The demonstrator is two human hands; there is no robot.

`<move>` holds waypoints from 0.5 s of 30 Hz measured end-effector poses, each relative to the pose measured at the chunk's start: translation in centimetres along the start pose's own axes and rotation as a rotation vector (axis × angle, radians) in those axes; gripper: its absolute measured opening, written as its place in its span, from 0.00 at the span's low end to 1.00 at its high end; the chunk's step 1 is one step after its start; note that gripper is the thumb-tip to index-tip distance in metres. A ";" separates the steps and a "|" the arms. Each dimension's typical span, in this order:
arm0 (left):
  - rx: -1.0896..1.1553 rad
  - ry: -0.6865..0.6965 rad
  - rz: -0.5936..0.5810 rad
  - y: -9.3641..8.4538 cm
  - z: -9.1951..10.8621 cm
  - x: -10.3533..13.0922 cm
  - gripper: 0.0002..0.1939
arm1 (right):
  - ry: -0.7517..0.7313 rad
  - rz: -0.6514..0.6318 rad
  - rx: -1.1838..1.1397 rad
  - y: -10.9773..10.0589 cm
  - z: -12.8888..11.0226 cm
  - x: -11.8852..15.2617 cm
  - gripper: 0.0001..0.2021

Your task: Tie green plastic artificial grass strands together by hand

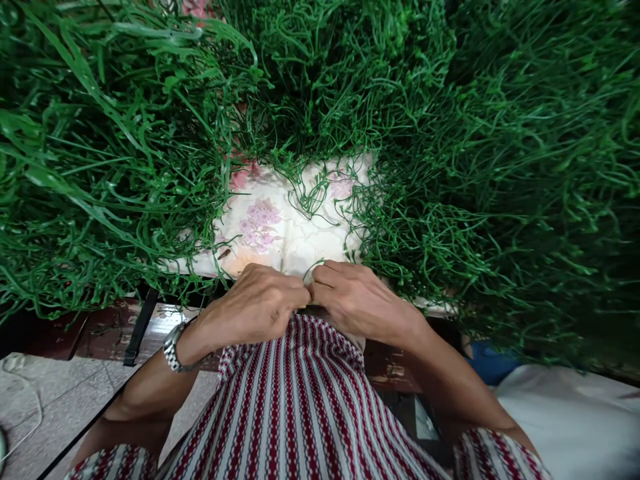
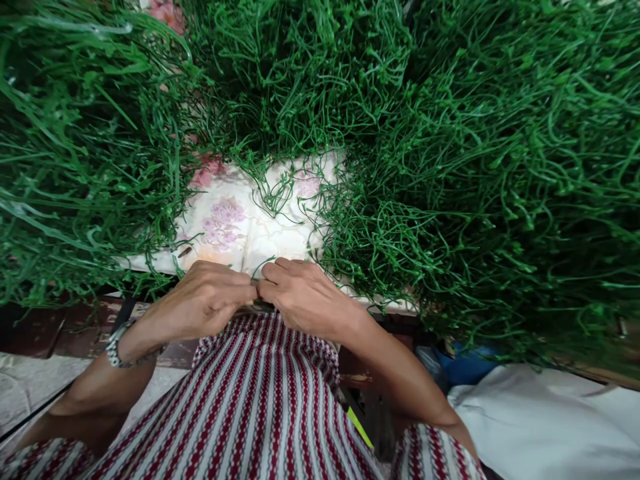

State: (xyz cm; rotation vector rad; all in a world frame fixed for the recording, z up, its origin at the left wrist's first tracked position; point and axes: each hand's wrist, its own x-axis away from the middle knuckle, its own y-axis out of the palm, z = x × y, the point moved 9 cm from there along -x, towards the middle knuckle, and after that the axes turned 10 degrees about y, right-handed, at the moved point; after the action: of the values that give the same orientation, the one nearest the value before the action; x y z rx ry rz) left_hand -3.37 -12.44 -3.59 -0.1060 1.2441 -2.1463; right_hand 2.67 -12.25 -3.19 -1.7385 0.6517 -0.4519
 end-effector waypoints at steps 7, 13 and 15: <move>0.399 -0.213 0.401 -1.6 -3.1 0.8 0.06 | 0.178 0.389 -0.484 -2.8 2.7 0.1 0.05; 0.499 -0.262 0.647 -1.3 -3.6 1.6 0.03 | 0.292 0.444 -0.619 -0.1 2.2 -0.4 0.07; 0.495 -0.248 0.695 -1.2 -3.5 1.7 0.03 | 0.302 0.473 -0.651 0.3 2.2 -0.1 0.09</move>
State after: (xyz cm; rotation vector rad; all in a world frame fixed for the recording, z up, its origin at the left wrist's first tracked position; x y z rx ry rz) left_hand -6.58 -10.38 -4.94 0.2338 0.4738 -1.6889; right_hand 3.84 -10.58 -4.00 -2.0379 1.5144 -0.1703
